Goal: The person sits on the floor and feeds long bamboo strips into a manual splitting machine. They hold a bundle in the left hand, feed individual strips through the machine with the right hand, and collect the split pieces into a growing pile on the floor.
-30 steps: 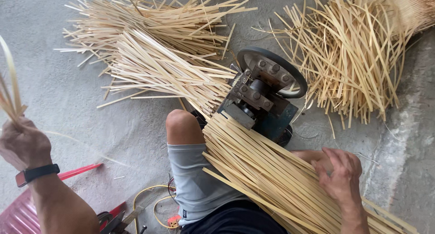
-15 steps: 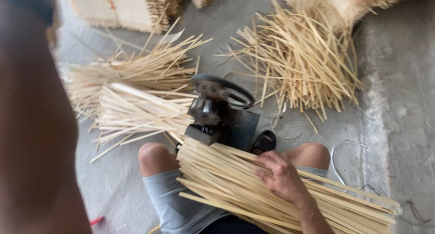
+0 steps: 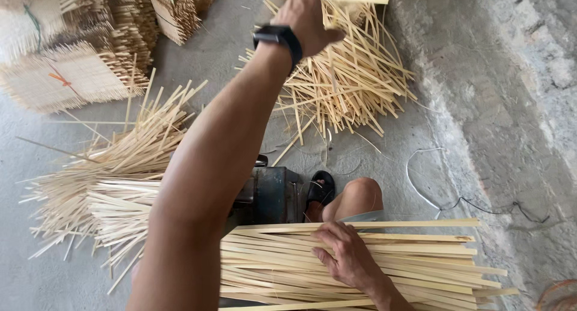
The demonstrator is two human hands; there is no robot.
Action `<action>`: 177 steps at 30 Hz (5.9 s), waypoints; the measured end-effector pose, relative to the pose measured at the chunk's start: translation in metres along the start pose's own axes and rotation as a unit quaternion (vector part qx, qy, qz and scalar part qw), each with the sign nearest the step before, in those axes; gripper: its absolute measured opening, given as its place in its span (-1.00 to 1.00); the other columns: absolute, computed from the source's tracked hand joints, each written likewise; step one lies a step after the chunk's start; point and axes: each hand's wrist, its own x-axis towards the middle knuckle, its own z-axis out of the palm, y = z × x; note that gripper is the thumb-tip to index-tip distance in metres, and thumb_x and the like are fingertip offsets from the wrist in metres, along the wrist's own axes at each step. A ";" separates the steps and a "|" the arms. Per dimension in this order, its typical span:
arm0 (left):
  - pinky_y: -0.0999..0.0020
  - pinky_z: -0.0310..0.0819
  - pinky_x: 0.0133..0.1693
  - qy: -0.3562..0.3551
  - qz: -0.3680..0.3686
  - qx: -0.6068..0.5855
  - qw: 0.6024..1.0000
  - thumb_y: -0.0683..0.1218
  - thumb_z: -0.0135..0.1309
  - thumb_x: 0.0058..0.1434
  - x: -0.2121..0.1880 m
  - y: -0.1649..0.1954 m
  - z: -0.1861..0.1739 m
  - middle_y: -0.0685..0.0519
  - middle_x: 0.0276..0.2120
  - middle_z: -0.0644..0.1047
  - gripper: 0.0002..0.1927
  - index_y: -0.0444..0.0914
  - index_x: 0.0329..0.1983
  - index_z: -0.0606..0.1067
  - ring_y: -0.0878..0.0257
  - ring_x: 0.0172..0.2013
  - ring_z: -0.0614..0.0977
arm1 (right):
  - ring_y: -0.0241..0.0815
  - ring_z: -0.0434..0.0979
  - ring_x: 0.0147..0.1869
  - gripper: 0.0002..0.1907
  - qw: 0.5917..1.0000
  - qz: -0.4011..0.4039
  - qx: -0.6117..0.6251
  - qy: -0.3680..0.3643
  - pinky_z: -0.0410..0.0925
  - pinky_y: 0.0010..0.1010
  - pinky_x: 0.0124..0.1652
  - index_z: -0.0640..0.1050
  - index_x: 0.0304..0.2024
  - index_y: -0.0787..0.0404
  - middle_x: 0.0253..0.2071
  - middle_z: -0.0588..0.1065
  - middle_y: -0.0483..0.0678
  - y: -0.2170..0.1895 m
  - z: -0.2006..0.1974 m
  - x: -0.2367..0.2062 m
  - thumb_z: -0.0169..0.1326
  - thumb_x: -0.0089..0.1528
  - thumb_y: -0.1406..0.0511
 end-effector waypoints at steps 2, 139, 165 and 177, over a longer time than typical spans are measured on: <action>0.25 0.58 -0.24 -0.069 -0.022 0.010 0.997 0.20 0.28 0.18 -0.033 0.006 0.001 -0.23 0.03 0.35 -0.30 -0.42 0.10 0.36 0.01 -0.16 0.56 | 0.05 0.50 0.06 -0.63 0.999 -0.026 -0.032 0.021 0.33 -0.12 0.08 0.59 -0.05 0.30 -0.02 0.52 0.03 0.002 0.004 0.005 0.27 0.14 0.25; 0.53 0.51 -0.38 0.410 -0.345 -0.566 0.627 -0.01 0.25 0.24 -0.443 -0.196 0.113 0.10 -0.24 0.64 -0.55 -0.32 0.11 0.50 0.43 -0.30 0.62 | -0.21 0.60 -0.42 -0.76 0.964 -0.029 -0.259 0.059 0.45 -0.36 -0.42 0.73 -0.19 0.01 -0.35 0.65 -0.13 0.012 -0.029 0.081 0.16 0.33 0.07; 0.33 0.62 -0.34 0.556 -0.293 -0.612 0.480 0.04 -0.02 0.47 -0.464 -0.236 0.090 0.03 -0.42 0.62 -0.68 -0.25 0.09 0.54 0.25 -0.40 0.65 | -0.13 0.72 -0.25 -0.75 0.952 0.238 -0.188 -0.044 0.57 -0.34 -0.22 0.74 -0.18 0.12 -0.22 0.69 0.00 0.079 -0.079 0.023 0.31 0.15 0.16; 0.63 0.12 -0.68 0.424 -0.350 -0.701 0.455 0.07 0.30 0.28 -0.455 -0.214 0.085 0.08 -0.44 0.53 -0.53 -0.39 0.01 0.49 0.54 -0.64 0.30 | -0.34 0.56 -0.48 -0.86 0.957 -0.031 -0.284 0.049 0.46 -0.45 -0.46 0.73 -0.17 0.01 -0.39 0.64 -0.15 0.038 -0.055 0.061 0.24 0.30 0.17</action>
